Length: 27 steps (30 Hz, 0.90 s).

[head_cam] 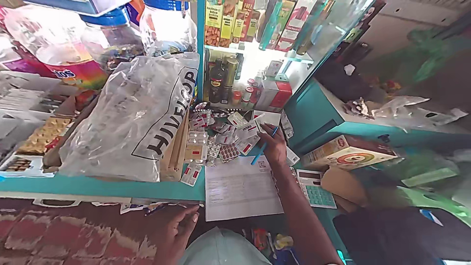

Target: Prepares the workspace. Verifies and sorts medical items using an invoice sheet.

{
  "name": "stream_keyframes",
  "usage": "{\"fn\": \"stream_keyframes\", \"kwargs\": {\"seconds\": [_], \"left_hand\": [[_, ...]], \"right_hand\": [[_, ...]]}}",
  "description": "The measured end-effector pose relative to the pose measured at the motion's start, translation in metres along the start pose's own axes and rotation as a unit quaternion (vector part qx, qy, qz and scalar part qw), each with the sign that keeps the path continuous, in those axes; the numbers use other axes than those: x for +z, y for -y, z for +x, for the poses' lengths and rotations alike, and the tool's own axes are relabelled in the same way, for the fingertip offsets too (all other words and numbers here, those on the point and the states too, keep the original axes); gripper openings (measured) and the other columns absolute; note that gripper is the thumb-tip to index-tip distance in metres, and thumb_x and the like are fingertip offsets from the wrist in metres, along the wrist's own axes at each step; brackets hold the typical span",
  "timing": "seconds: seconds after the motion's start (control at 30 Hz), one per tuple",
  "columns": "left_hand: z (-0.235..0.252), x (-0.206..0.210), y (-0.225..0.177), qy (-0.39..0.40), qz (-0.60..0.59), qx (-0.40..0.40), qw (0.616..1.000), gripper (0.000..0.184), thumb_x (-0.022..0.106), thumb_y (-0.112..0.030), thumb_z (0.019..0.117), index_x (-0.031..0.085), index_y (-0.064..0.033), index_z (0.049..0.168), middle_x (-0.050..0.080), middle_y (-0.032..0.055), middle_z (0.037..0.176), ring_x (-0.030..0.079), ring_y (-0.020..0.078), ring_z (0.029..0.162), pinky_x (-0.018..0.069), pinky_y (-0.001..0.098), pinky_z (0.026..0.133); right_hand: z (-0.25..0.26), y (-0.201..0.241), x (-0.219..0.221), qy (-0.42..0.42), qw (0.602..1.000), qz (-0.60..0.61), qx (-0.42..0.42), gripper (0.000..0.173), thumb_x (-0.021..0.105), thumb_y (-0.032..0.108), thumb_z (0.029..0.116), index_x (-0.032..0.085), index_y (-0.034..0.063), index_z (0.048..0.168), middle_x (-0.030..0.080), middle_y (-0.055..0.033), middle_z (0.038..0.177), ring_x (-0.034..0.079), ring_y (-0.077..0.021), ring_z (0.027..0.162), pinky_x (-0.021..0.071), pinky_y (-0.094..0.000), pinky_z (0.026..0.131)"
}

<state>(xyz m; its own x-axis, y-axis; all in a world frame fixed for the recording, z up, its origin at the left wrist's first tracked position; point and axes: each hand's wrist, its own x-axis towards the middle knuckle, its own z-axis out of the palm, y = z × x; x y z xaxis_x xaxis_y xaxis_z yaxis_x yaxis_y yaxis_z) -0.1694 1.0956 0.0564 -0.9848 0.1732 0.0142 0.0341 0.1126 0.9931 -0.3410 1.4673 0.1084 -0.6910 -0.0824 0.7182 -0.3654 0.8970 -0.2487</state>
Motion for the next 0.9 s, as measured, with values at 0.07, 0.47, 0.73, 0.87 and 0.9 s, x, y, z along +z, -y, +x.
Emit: {"fn": "stream_keyframes", "kwargs": {"seconds": [0.07,0.47,0.73,0.87,0.9], "left_hand": [[0.005,0.007,0.0,0.007,-0.005,0.025,1.0,0.026,0.061,-0.009,0.0966,0.072,0.0011,0.117,0.076,0.0051,0.11,0.072,0.0083,0.1,0.0587,0.0271,0.092],[0.047,0.046,-0.023,0.026,-0.215,0.0,0.976,0.04,0.048,-0.015,0.1065,0.049,0.0041,0.141,0.073,0.013,0.112,0.074,0.0234,0.088,0.0642,0.0358,0.07],[0.041,0.038,-0.016,-0.061,-0.343,-0.128,0.929,0.058,0.056,0.008,0.0917,0.042,-0.0034,0.146,0.07,0.0208,0.116,0.076,0.0282,0.084,0.0649,0.0392,0.061],[0.033,0.028,-0.017,-0.088,-0.314,-0.111,0.939,0.046,0.054,0.009,0.0915,0.051,0.0003,0.137,0.072,0.019,0.111,0.076,0.0263,0.08,0.0648,0.0378,0.059],[0.03,0.026,-0.017,-0.091,-0.309,-0.108,0.941,0.044,0.053,0.009,0.0918,0.052,0.0008,0.135,0.072,0.0186,0.109,0.075,0.026,0.079,0.0646,0.038,0.058]], "right_hand": [[-0.001,0.005,-0.01,-0.036,0.999,0.009,-0.031,0.019,0.061,-0.002,0.0938,0.08,0.0032,0.096,0.073,-0.0148,0.124,0.064,-0.035,0.124,0.0522,-0.0459,0.104],[-0.064,0.095,-0.028,-0.086,0.98,0.179,-0.033,0.006,0.07,0.006,0.0949,0.076,0.0063,0.093,0.076,-0.0132,0.112,0.07,-0.022,0.116,0.0581,-0.0342,0.099],[-0.107,0.115,-0.006,0.053,0.962,0.267,0.009,0.016,0.06,0.004,0.0964,0.075,0.0038,0.092,0.075,-0.0127,0.118,0.07,-0.0225,0.116,0.0576,-0.0353,0.1],[-0.045,0.064,0.001,0.011,0.975,0.085,0.205,0.021,0.061,0.007,0.0948,0.078,0.0032,0.107,0.077,-0.0136,0.094,0.074,-0.0266,0.083,0.0602,-0.045,0.078],[-0.03,0.05,0.005,0.023,0.971,0.05,0.233,0.022,0.062,0.011,0.097,0.077,0.0061,0.112,0.075,-0.0157,0.095,0.072,-0.0315,0.084,0.0584,-0.0495,0.076]]}}
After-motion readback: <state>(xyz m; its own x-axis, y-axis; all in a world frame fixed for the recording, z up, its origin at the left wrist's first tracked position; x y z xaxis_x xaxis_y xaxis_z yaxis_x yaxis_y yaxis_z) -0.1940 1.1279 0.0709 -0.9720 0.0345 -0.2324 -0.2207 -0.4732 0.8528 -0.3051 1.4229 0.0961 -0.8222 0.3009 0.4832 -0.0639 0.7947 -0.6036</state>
